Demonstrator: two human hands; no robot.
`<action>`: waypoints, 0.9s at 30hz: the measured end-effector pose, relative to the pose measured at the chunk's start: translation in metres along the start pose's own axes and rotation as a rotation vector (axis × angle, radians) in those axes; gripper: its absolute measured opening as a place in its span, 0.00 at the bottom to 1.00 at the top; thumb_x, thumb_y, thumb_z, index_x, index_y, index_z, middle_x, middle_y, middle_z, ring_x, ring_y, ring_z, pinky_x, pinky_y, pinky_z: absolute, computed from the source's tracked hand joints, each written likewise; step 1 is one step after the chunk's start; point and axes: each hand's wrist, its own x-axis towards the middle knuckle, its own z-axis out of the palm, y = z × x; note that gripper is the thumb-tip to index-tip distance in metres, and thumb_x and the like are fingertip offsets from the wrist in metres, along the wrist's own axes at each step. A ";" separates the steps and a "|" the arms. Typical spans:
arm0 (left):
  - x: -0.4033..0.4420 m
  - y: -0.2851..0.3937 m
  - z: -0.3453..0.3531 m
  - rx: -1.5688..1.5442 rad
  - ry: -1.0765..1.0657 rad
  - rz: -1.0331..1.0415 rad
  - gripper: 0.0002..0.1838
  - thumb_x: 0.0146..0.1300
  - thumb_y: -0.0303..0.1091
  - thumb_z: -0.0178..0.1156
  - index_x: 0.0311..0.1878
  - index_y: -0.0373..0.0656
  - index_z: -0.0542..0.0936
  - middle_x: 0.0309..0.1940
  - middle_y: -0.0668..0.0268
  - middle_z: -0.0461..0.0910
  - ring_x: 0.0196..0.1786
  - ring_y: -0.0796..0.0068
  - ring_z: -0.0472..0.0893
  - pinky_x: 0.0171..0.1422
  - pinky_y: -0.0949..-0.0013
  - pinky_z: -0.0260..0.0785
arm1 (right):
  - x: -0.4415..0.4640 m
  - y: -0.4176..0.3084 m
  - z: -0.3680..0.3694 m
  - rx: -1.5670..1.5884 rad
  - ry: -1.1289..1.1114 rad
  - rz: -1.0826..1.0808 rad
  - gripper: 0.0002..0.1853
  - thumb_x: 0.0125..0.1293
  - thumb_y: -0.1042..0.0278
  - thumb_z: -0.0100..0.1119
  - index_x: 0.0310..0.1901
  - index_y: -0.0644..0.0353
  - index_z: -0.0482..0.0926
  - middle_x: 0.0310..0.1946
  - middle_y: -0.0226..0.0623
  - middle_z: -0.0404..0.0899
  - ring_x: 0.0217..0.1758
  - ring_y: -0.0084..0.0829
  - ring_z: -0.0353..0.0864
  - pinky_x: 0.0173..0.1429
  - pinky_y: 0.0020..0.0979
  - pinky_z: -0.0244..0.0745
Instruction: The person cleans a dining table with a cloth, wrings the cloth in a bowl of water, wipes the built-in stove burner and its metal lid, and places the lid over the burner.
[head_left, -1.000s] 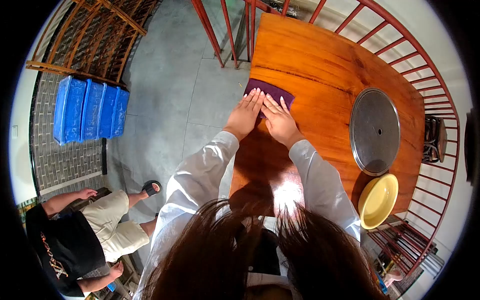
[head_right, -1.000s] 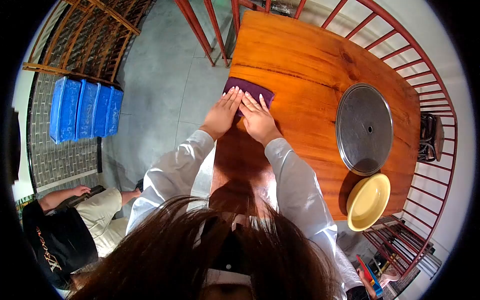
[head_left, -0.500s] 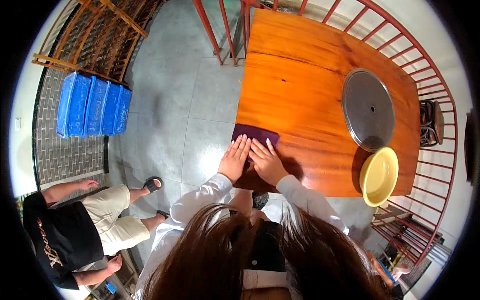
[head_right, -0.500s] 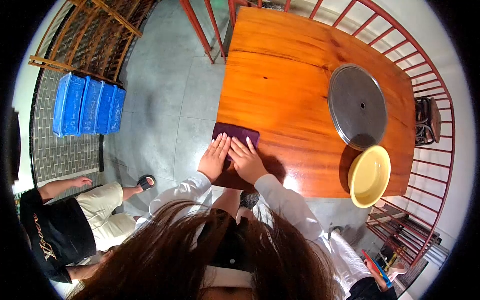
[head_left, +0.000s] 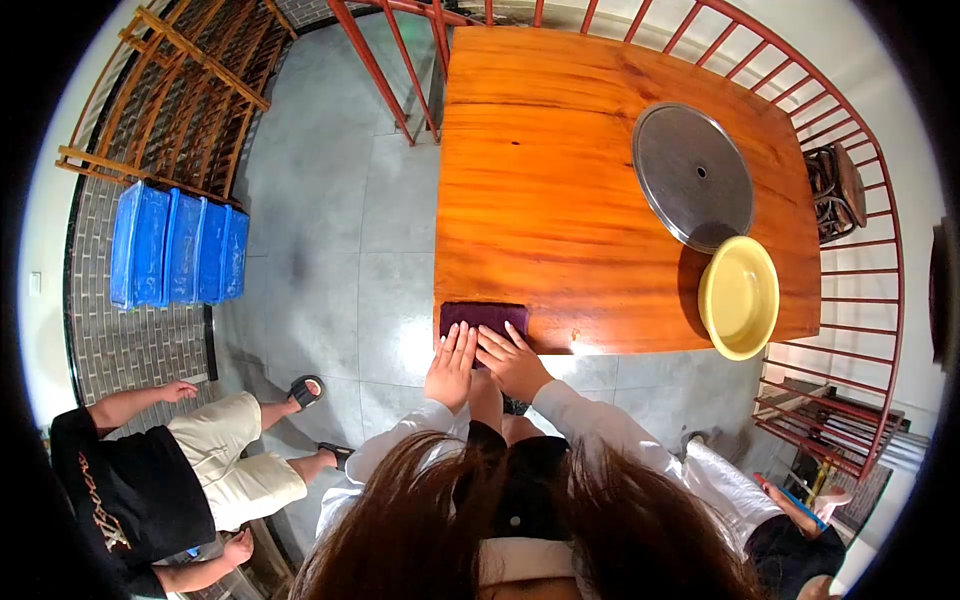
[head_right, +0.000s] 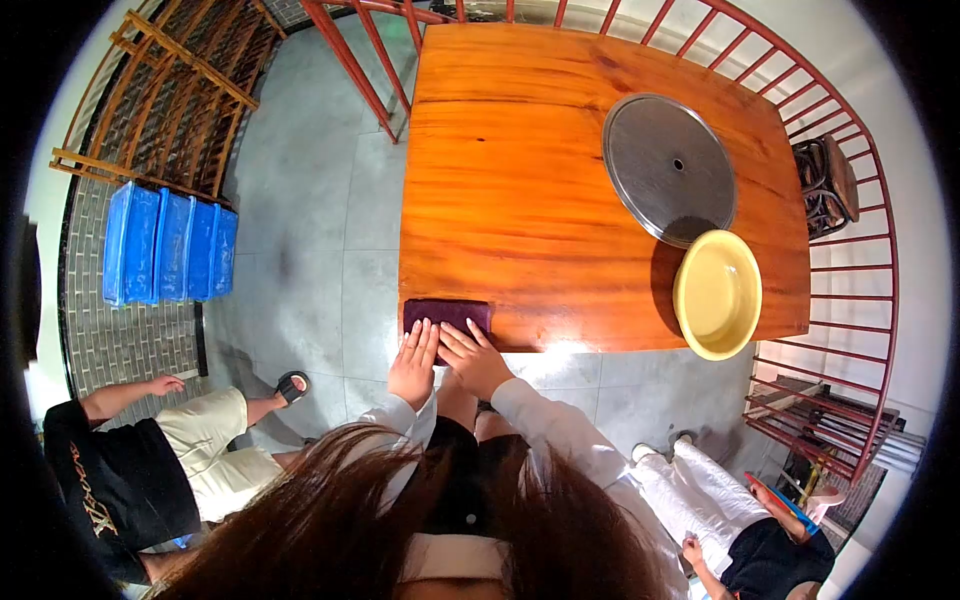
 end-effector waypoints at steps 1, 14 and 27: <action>-0.002 0.002 0.000 0.001 -0.002 0.003 0.34 0.63 0.31 0.46 0.73 0.40 0.54 0.74 0.59 0.53 0.77 0.61 0.52 0.75 0.56 0.52 | -0.003 0.000 0.000 -0.011 -0.023 -0.003 0.29 0.59 0.68 0.53 0.64 0.60 0.66 0.69 0.37 0.63 0.75 0.32 0.55 0.77 0.49 0.43; 0.031 0.022 0.000 -0.080 -0.016 -0.039 0.40 0.56 0.33 0.56 0.72 0.34 0.55 0.74 0.52 0.50 0.77 0.59 0.49 0.78 0.59 0.44 | -0.002 0.035 -0.026 -0.074 -0.078 -0.015 0.32 0.60 0.69 0.52 0.68 0.57 0.62 0.71 0.30 0.60 0.75 0.26 0.53 0.78 0.40 0.43; 0.234 -0.004 -0.027 -0.055 0.072 0.136 0.44 0.55 0.36 0.59 0.73 0.37 0.51 0.74 0.55 0.50 0.77 0.61 0.48 0.79 0.60 0.40 | 0.091 0.166 -0.104 -0.094 -0.034 0.164 0.32 0.57 0.74 0.54 0.67 0.55 0.64 0.72 0.32 0.57 0.77 0.30 0.51 0.78 0.42 0.43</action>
